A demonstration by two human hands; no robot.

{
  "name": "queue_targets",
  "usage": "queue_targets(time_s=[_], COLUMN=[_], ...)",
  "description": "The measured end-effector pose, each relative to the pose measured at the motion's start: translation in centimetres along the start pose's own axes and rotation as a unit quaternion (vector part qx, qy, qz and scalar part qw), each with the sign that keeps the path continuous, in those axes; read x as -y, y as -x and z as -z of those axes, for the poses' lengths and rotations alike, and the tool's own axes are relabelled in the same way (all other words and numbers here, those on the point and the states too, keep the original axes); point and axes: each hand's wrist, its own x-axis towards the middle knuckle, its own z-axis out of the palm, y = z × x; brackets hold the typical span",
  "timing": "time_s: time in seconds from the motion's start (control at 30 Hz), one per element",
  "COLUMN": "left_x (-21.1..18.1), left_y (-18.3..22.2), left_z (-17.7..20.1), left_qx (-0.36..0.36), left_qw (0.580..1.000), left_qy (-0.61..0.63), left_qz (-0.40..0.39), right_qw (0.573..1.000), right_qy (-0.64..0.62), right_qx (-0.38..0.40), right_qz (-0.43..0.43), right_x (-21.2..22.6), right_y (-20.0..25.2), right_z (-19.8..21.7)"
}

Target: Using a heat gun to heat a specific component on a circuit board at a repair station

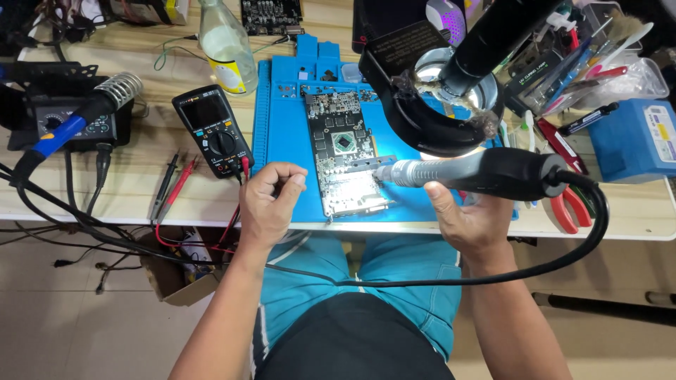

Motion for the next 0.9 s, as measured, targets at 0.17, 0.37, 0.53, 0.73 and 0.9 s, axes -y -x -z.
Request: queue_targets(time_s=[0.17, 0.37, 0.53, 0.73, 0.9], left_x=[-0.1, -0.5, 0.1, -1.4, -1.3], left_y=[0.0, 0.0, 0.2, 0.2, 0.3], left_z=[0.0, -0.2, -0.4, -1.1, -1.4], left_qx=[0.01, 0.018, 0.031, 0.039, 0.046], left_qw=[1.0, 0.999, 0.996, 0.991, 0.987], left_qy=[-0.017, -0.041, -0.075, -0.112, -0.138], left_qz=[-0.004, -0.013, -0.026, -0.056, -0.068], right_qw=[1.0, 0.999, 0.998, 0.999, 0.997], right_qy=[-0.003, -0.015, -0.005, 0.026, 0.066], right_qx=[-0.011, -0.043, -0.054, -0.042, -0.032], right_qz=[0.019, 0.017, 0.029, 0.003, 0.007], right_x=[0.0, 1.4, 1.4, 1.9, 1.1], right_y=[0.2, -1.4, -0.9, -0.8, -0.1], right_z=[0.1, -0.1, -0.7, 0.1, 0.2])
